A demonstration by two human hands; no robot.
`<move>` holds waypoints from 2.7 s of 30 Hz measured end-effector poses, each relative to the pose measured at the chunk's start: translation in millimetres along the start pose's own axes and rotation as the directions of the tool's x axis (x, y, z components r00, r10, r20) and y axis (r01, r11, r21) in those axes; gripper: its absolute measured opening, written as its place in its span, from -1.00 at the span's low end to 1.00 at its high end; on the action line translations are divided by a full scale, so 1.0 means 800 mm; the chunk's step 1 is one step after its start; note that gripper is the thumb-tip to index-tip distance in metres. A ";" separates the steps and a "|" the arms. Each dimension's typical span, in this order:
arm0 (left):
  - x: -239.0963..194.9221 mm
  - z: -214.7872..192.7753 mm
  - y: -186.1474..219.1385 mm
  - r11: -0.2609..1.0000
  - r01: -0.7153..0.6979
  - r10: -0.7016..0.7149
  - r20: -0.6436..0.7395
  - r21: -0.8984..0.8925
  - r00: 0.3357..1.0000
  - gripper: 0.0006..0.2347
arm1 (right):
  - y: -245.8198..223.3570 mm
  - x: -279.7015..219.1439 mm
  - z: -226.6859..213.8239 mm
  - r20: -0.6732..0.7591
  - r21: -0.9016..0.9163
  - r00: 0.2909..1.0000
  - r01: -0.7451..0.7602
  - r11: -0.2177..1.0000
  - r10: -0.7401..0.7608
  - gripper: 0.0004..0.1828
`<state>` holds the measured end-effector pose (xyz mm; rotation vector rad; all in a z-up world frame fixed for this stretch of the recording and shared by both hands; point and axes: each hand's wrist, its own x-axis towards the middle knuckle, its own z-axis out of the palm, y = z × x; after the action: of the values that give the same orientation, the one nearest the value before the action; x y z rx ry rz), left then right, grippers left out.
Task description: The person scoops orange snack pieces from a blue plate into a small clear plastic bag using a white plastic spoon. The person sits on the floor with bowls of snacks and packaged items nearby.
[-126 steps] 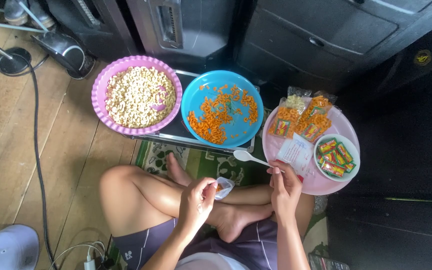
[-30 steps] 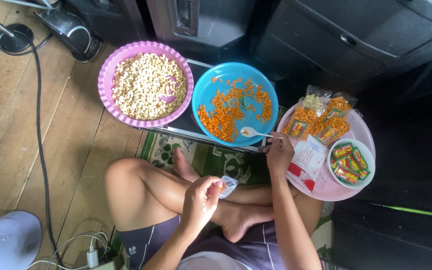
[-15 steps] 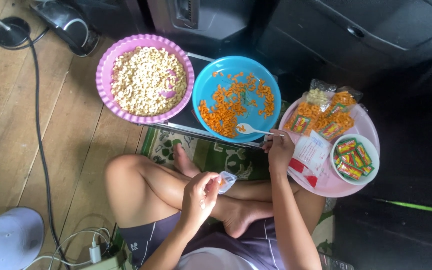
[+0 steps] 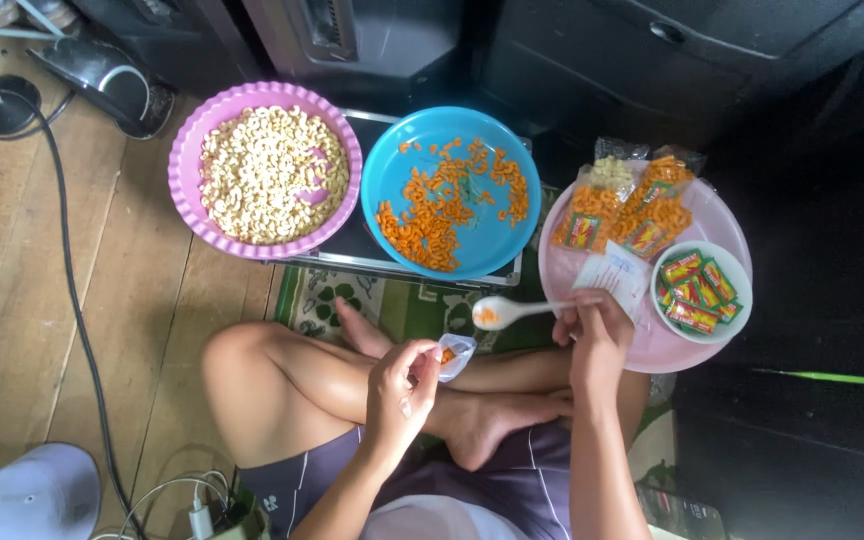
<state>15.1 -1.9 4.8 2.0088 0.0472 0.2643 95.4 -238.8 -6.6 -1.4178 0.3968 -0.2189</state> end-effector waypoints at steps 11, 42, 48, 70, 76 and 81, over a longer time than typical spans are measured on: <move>-0.009 0.024 0.028 1.000 -0.006 0.006 -0.004 0.015 1.000 -0.94 | -0.050 -0.100 0.005 0.152 -0.381 0.976 0.206 0.901 -0.159 -0.78; -0.086 -0.034 0.086 0.977 -0.213 0.213 0.004 -0.010 0.977 -0.95 | -0.095 -0.222 -0.014 0.732 -0.399 0.564 0.810 0.430 -0.382 -0.92; -0.104 -0.029 0.084 0.982 -0.188 0.188 0.004 0.017 0.982 -0.95 | -0.086 -0.231 -0.037 0.679 -0.403 0.609 0.776 0.486 -0.410 -0.81; -0.132 -0.035 0.089 0.984 -0.175 0.173 0.057 0.026 0.983 -0.95 | -0.077 -0.266 -0.059 0.617 -0.461 0.682 0.718 0.521 -0.393 -0.77; -0.136 -0.026 0.065 0.985 -0.146 0.138 0.083 0.096 0.987 -0.98 | -0.087 -0.272 -0.056 0.663 -0.505 0.686 0.705 0.497 -0.300 -0.81; -0.128 -0.017 0.049 0.984 0.026 -0.048 0.120 0.177 0.992 -0.93 | -0.105 -0.252 -0.087 0.372 -0.413 0.890 0.414 0.811 -0.265 -0.82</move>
<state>-91.3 -22.1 28.5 2.1929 0.0303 0.1138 -109.5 -237.9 96.8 -1.9888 -0.0772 -0.2021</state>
